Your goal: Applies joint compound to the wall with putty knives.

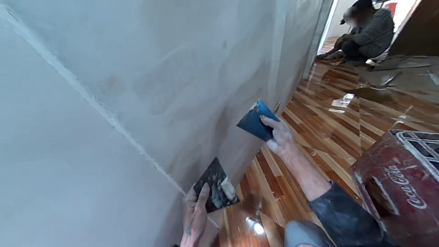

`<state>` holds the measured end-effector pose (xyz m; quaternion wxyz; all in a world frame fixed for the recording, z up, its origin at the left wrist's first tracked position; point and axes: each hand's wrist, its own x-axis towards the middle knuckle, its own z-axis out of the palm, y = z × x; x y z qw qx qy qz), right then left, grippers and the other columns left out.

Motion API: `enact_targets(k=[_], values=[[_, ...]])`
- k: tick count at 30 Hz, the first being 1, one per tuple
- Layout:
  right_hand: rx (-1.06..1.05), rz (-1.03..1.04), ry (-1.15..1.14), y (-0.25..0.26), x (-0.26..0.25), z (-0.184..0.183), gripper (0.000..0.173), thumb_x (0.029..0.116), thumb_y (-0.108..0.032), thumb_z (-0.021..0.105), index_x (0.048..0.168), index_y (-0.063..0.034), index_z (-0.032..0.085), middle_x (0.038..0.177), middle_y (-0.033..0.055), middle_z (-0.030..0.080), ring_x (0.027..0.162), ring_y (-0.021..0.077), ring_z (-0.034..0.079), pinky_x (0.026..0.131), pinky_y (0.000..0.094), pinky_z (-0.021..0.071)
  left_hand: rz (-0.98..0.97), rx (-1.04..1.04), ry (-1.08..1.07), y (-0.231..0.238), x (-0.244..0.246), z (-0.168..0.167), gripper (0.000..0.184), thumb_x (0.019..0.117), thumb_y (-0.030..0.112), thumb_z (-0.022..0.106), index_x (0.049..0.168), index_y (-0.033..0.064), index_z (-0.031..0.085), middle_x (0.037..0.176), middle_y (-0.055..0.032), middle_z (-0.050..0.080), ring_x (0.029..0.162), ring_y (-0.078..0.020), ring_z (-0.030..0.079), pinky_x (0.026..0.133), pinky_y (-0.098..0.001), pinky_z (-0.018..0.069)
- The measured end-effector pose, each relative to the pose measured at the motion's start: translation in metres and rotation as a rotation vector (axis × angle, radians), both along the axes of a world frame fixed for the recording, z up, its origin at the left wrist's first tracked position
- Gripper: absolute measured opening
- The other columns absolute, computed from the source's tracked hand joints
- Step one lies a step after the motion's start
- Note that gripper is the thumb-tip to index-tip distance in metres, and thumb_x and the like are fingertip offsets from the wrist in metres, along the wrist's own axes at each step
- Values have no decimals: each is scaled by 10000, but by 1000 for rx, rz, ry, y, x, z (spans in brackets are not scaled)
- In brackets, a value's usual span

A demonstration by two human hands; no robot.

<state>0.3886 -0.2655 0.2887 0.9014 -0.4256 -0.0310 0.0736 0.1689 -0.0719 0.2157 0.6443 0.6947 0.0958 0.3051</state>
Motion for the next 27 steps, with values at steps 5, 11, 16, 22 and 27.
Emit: enact_targets(k=[5, 11, 16, 22, 27], values=[[-378, -209, -397, -3, 20, 30, 379, 925, -336, 756, 1284, -249, 667, 1121, -4, 707, 959, 151, 691, 818, 366, 592, -61, -81, 101, 16, -22, -2, 200, 991, 40, 516, 1027, 9, 710, 853, -44, 743, 757, -113, 715, 721, -287, 616], [-415, -389, -803, -2, 87, 77, 199, 920, -60, 690, 1112, -19, 723, 989, 35, 748, 899, 71, 714, 843, 289, 611, -100, -145, 178, 15, -11, -11, 200, 986, 28, 526, 1045, -4, 715, 879, -70, 754, 782, -135, 728, 742, -307, 624], [-751, -546, -1109, -9, 145, 124, 250, 984, -93, 592, 1164, -3, 740, 1060, 120, 754, 963, 98, 710, 911, 287, 559, -134, -165, 304, 17, -6, -18, 194, 997, 30, 518, 1080, 11, 693, 913, -52, 755, 811, -118, 726, 782, -309, 619], [-1004, -601, -1274, 6, 188, 154, 382, 994, -91, 481, 1297, -92, 713, 1164, 136, 748, 1060, 260, 713, 947, 444, 534, -143, -62, 407, 23, 1, -26, 178, 996, 9, 529, 1045, 10, 701, 867, -21, 755, 791, -91, 725, 777, -303, 620], [-993, -655, -1338, 26, 202, 142, 470, 959, -38, 465, 1376, -113, 668, 1258, 106, 728, 1095, 284, 713, 938, 496, 528, -164, 9, 446, 29, 6, -30, 166, 988, 10, 548, 1032, 16, 708, 861, 2, 757, 791, -66, 723, 783, -289, 617]])
